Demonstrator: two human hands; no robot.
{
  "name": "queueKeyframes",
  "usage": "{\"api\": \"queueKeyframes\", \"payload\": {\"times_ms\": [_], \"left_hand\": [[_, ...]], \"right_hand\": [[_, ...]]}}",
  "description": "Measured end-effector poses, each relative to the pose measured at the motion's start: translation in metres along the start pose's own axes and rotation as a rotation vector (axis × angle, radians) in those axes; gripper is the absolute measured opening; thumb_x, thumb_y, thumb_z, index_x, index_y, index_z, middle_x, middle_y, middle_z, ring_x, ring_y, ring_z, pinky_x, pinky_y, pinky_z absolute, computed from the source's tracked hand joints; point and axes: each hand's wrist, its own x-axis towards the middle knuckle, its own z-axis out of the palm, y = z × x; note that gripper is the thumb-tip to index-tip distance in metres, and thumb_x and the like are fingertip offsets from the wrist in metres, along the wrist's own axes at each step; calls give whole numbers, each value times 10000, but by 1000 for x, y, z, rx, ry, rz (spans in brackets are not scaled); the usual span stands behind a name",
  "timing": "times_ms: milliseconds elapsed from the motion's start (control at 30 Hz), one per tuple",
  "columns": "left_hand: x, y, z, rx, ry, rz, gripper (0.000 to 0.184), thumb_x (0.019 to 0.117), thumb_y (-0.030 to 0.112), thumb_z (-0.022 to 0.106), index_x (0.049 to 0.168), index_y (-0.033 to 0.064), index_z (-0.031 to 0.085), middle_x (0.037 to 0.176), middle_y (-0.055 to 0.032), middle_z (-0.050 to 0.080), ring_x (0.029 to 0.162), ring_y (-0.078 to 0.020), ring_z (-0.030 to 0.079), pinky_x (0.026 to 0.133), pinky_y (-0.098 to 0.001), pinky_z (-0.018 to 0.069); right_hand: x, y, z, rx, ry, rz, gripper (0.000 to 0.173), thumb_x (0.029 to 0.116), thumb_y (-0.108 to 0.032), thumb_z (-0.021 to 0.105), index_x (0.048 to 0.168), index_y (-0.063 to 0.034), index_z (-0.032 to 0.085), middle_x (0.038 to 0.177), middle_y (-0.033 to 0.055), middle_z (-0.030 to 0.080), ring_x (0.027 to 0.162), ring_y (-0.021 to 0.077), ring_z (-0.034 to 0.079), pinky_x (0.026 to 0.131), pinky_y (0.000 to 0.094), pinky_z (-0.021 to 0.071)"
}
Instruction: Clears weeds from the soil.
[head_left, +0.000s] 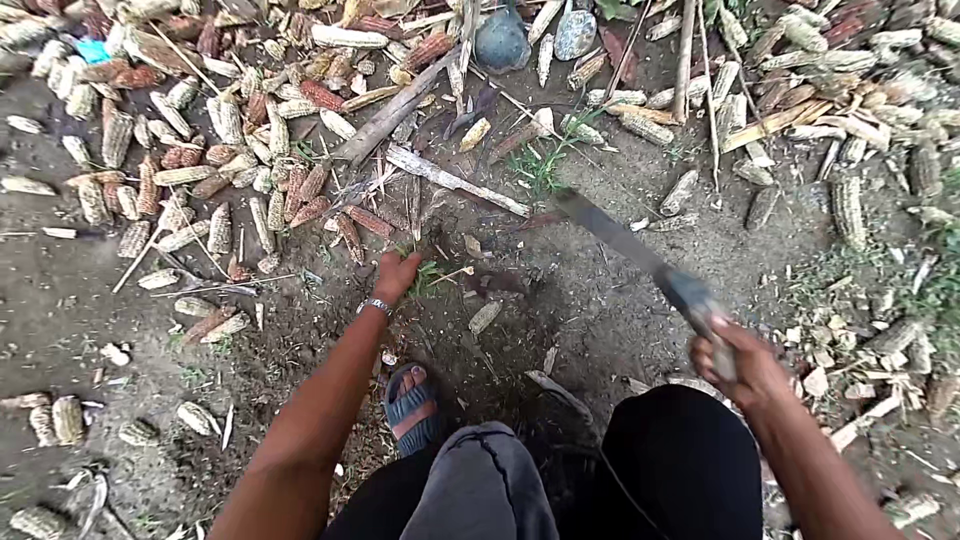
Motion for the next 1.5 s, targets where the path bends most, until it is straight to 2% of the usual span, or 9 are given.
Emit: {"api": "queueKeyframes", "payload": {"times_ms": [200,300,500,667,767,867,1033,1300,1500], "left_hand": [[-37,29,5,2,2,30,294,1049,219,572,1088,-60,655,960,-214,656,867,-294,639,821,-531,531],[-52,42,-19,106,72,204,256,1035,187,586,978,-50,664,811,-172,637,735,-272,619,719,-529,518],[-122,64,-107,58,244,350,194,1025,206,584,998,23,641,772,-39,610,622,-100,561,611,-347,525],[-156,68,-118,-193,332,329,112,1010,236,611,907,198,590,701,109,624,560,-12,598,528,-227,541],[-156,65,-86,-234,270,336,110,1024,259,610,942,185,610,726,92,637,577,-26,602,541,-240,545],[-150,57,-59,-97,186,344,185,1035,237,603,906,104,604,740,29,616,599,-59,579,579,-281,537],[-142,59,-82,-101,191,346,191,1036,243,603,879,133,599,705,56,624,564,-37,580,548,-238,521],[-143,59,-53,-88,148,319,196,1032,268,599,892,131,609,706,28,594,561,-61,538,533,-266,489],[-130,67,-56,39,95,381,211,1041,212,599,870,90,606,710,20,573,589,-45,507,573,-247,461]], "right_hand": [[48,41,24,-123,17,-250,196,1018,-116,575,1168,7,595,675,60,650,483,125,608,421,262,525],[26,45,-9,-616,30,-632,604,846,-246,798,1342,49,621,1138,169,729,923,162,718,848,358,594],[-29,88,-75,131,-59,-235,258,905,-268,633,1088,-88,662,602,16,635,432,103,577,399,255,508],[51,49,20,131,-101,-10,262,1093,-277,448,1243,-90,553,614,12,570,431,109,528,371,261,459],[77,41,47,-26,-46,-190,226,1033,-158,593,1198,-2,599,659,61,624,463,137,580,399,281,504],[50,35,15,-431,-41,-557,546,883,-211,771,1364,-2,620,1007,130,734,714,171,688,647,381,599],[-4,42,-43,71,-100,-218,235,993,-166,518,1171,-35,597,602,38,617,423,119,571,357,262,481],[70,34,87,92,-68,-26,265,1059,-248,560,1209,-33,608,632,75,598,437,147,555,365,276,469],[1,19,-8,4,-134,-99,270,1052,-215,463,1247,-63,572,647,26,615,443,101,563,372,247,478]]}}
